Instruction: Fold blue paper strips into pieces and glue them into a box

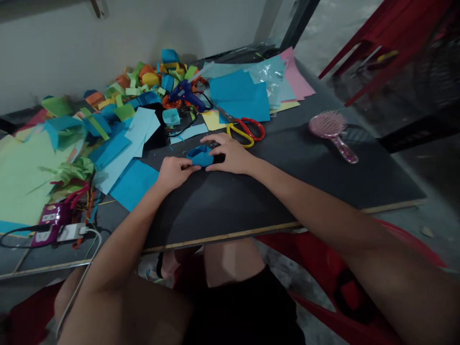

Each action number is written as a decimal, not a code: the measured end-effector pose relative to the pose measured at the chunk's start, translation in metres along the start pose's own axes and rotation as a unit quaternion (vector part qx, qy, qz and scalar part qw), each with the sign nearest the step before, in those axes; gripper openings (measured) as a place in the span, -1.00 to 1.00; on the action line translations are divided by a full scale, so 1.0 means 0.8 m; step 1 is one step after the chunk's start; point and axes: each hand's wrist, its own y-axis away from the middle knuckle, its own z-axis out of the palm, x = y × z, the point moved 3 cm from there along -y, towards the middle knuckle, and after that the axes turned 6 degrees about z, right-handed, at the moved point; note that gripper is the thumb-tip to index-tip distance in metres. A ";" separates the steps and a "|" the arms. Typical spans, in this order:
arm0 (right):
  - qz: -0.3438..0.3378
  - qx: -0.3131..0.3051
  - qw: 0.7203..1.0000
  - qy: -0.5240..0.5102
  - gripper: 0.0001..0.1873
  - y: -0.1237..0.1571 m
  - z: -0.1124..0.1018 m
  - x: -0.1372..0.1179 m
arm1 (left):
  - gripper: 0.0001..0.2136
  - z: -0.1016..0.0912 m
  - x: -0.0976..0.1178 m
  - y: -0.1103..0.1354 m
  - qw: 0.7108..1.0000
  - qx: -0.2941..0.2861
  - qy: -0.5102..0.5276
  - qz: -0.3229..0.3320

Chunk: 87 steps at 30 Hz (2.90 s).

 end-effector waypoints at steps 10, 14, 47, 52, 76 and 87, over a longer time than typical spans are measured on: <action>-0.061 0.094 0.993 -0.024 -0.81 0.004 -0.006 -0.001 | -0.66 0.002 -0.004 0.006 0.997 0.021 -0.061 0.046; -0.125 0.151 0.980 0.035 -0.76 0.010 -0.009 -0.008 | -0.76 -0.002 0.007 0.014 0.967 0.062 -0.190 0.160; -0.010 -0.029 0.998 -0.057 -0.71 0.011 0.000 -0.003 | -0.45 -0.003 0.006 0.005 0.996 -0.018 -0.067 0.052; 0.079 -0.010 0.986 -0.146 -0.48 0.008 0.003 -0.001 | -0.47 -0.005 0.003 0.003 0.997 0.039 0.035 -0.054; 0.015 0.048 0.998 0.033 -0.81 0.019 0.008 -0.023 | -0.65 -0.004 0.007 0.002 0.990 0.069 -0.094 -0.074; 0.017 0.052 0.995 0.080 -0.78 0.017 0.002 -0.020 | -0.83 0.003 0.009 0.000 0.973 0.012 -0.193 0.127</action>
